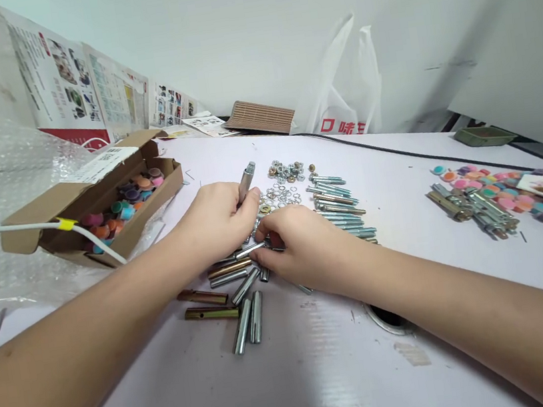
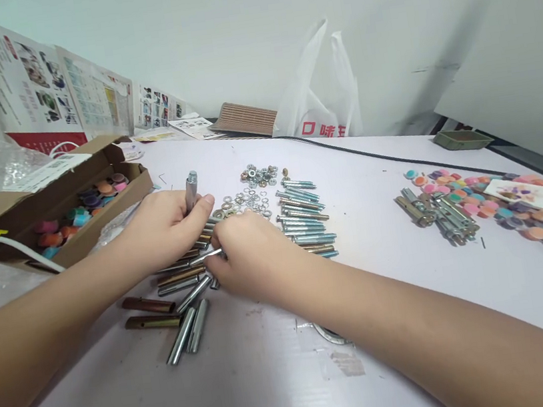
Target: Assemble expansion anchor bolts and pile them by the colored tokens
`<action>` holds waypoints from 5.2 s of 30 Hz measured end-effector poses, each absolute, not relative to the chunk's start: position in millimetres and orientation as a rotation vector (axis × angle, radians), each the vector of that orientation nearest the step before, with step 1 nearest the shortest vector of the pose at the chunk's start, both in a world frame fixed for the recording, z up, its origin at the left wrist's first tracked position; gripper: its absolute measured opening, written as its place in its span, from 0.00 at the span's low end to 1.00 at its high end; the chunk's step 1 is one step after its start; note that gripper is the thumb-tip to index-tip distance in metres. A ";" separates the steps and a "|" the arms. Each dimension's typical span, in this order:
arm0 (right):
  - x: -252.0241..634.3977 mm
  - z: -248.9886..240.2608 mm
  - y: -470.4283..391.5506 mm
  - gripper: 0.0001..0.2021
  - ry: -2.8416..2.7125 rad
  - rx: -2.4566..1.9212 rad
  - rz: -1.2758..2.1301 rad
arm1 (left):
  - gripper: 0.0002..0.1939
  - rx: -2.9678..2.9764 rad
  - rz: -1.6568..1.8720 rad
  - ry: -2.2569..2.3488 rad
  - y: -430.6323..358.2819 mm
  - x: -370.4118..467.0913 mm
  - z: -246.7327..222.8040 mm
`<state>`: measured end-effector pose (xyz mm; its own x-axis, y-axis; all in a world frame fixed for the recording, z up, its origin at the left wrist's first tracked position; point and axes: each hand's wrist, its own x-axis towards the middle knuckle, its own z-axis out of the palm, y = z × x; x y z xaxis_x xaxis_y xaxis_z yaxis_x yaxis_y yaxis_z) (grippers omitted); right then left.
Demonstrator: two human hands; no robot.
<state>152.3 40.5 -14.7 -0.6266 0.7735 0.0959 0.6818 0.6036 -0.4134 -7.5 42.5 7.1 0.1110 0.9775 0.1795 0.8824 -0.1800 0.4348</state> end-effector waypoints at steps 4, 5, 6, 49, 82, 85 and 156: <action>154.1 -11.4 37.9 0.03 -2.511 -1.168 0.483 | 0.20 2.031 0.680 1.753 41.5 -6.3 7.3; 154.5 -10.6 37.3 0.02 -2.525 -1.160 0.488 | 0.19 1.985 0.710 1.744 41.4 -6.0 7.4; 154.5 -9.8 36.7 0.03 -2.552 -1.155 0.507 | 0.17 1.940 0.743 1.738 41.2 -5.7 7.7; 165.9 33.6 45.2 0.17 -1.856 -1.143 1.166 | 0.25 1.927 0.488 1.666 32.0 -4.6 6.9; 175.4 -33.1 140.3 0.07 -2.267 -1.183 0.452 | 0.21 1.728 0.719 1.785 38.5 -4.5 7.0; 176.1 -26.3 138.1 0.08 -2.169 -1.191 0.541 | 0.21 1.722 0.715 1.789 37.3 -4.4 8.2; 170.8 16.1 80.3 0.12 -2.092 -0.778 0.945 | 0.22 1.878 0.140 2.237 42.6 -21.3 4.1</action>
<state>170.8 80.3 16.1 -0.5726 0.7423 0.3481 0.2296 0.5528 -0.8011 -21.3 42.6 4.1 -0.1611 0.9814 -0.1043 0.9607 0.1802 0.2110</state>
